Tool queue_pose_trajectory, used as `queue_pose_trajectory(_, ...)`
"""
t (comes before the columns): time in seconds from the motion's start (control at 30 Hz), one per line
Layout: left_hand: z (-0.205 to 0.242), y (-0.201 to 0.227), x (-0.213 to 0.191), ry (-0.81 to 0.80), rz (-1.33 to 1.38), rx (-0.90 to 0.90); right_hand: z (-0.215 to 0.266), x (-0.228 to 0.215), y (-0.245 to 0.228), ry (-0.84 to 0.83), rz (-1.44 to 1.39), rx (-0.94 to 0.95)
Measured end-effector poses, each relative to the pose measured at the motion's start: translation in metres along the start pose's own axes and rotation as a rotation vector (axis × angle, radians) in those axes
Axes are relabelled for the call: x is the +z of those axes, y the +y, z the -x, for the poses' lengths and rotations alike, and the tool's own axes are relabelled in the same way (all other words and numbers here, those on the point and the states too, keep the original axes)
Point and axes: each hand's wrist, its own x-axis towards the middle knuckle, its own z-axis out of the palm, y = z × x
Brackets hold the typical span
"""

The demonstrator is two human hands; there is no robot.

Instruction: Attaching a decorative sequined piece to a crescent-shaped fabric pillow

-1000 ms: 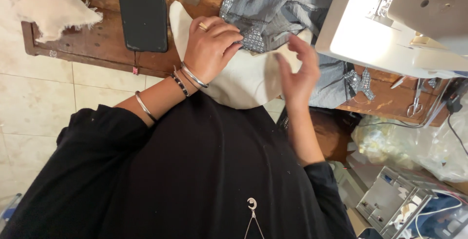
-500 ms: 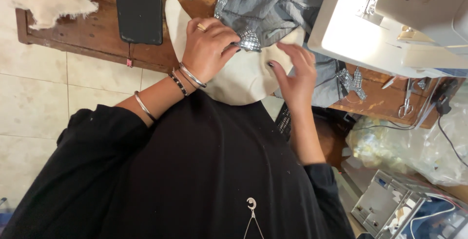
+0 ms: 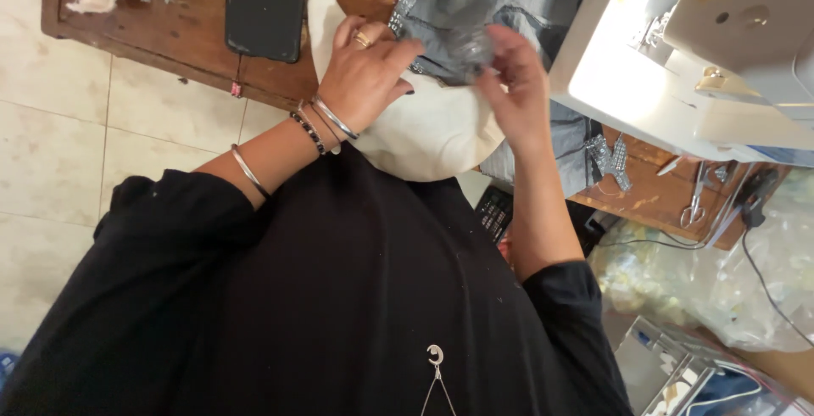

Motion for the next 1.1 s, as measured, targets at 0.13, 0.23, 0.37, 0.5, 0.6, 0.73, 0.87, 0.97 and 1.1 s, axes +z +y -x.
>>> queue_pose_trajectory(0.13, 0.007, -0.005, 0.005, -0.01, 0.011, 0.041, 0.012, -0.012, -0.005, 0.198, -0.264, 0.014)
queue_pose_trajectory(0.23, -0.008, -0.004, -0.004, 0.022, 0.035, 0.051, 0.032, -0.023, -0.008, 0.28, -0.361, -0.001)
queue_pose_trajectory(0.37, -0.057, 0.0, -0.005, -0.472, 0.005, -0.001, 0.069, -0.02, 0.012, 0.253, -0.636, 0.268)
queue_pose_trajectory(0.5, -0.077, -0.021, 0.066, -0.525, -0.164, 0.179, 0.097, 0.016, 0.036, -0.018, -0.485, 0.243)
queue_pose_trajectory(0.6, -0.101, -0.009, 0.056, -0.59, -0.129, 0.193, 0.095, 0.028, 0.018, -0.147, -0.322, 0.248)
queue_pose_trajectory(0.73, -0.115, -0.006, 0.032, -0.538, -0.112, 0.228, 0.098, 0.04, 0.024, -0.006, -0.403, 0.239)
queue_pose_trajectory(0.87, -0.11, -0.009, 0.016, -0.455, -0.078, 0.239, 0.093, 0.044, 0.016, -0.012, -0.359, 0.246)
queue_pose_trajectory(0.97, -0.1, -0.012, -0.007, -0.384, -0.064, 0.229, 0.094, 0.039, 0.018, 0.011, -0.366, 0.255)
queue_pose_trajectory(1.1, -0.087, -0.016, -0.036, -0.296, -0.049, 0.239, 0.108, 0.019, 0.044, 0.199, -0.549, 0.217)
